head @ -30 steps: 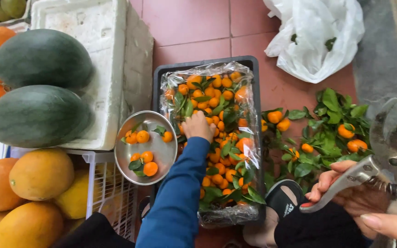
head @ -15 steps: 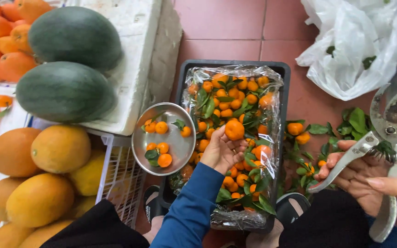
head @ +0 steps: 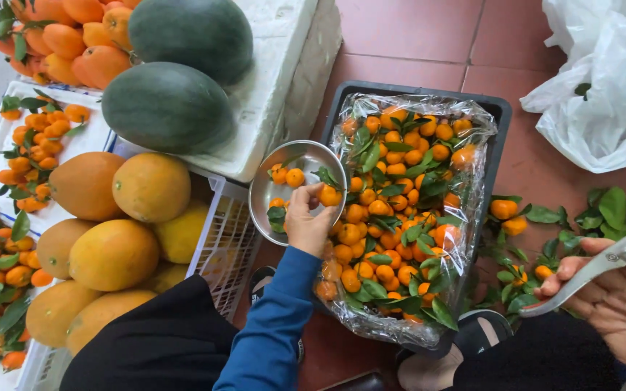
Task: Picking kumquats from a tray, trimming their stems with garden shears, and sorting them into a bowl.
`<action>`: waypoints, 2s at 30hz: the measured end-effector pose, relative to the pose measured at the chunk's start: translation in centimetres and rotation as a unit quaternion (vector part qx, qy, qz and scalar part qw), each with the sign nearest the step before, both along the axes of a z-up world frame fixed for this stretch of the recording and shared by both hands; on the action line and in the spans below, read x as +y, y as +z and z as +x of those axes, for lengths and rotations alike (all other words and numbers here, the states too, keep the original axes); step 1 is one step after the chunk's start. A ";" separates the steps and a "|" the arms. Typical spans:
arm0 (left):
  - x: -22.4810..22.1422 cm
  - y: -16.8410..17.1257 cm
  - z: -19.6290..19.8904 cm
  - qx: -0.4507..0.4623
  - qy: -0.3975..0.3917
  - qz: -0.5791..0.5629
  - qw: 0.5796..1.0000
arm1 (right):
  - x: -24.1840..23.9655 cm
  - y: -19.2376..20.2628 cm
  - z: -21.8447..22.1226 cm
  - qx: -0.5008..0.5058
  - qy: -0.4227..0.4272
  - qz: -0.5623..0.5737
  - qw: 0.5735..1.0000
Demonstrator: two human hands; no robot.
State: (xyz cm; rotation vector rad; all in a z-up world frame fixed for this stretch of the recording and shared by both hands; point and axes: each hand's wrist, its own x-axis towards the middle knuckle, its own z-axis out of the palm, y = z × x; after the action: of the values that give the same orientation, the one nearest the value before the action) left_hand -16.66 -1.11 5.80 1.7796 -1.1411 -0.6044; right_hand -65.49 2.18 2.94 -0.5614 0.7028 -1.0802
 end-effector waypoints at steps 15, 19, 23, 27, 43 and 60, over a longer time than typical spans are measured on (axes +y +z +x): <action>0.5 1.0 0.0 0.551 -0.054 -0.036 0.832 | -0.4 0.3 0.8 0.066 0.008 -0.002 0.998; 0.7 0.5 -0.3 0.594 -0.077 -0.046 0.800 | -0.4 1.0 1.2 0.032 0.007 0.001 0.999; 0.6 0.3 -0.8 0.623 -0.070 -0.042 0.778 | -0.3 2.5 2.0 -0.004 0.013 -0.017 1.000; 0.6 0.0 -1.6 0.684 -0.065 -0.018 0.726 | -0.1 2.2 1.9 0.043 0.001 -0.005 0.999; 1.6 2.1 -20.6 0.226 -0.367 0.211 0.877 | 0.6 8.0 1.9 -0.070 0.030 -0.010 0.997; -8.7 -18.6 -10.4 -0.622 -0.245 0.090 0.738 | 0.3 12.1 3.3 -0.043 -0.016 -0.007 0.999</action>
State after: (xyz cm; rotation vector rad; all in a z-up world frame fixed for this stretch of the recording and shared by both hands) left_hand -27.04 -9.78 -12.79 2.0239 -2.5733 0.3797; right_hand -62.17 2.47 15.04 -0.5135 0.6310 -1.1327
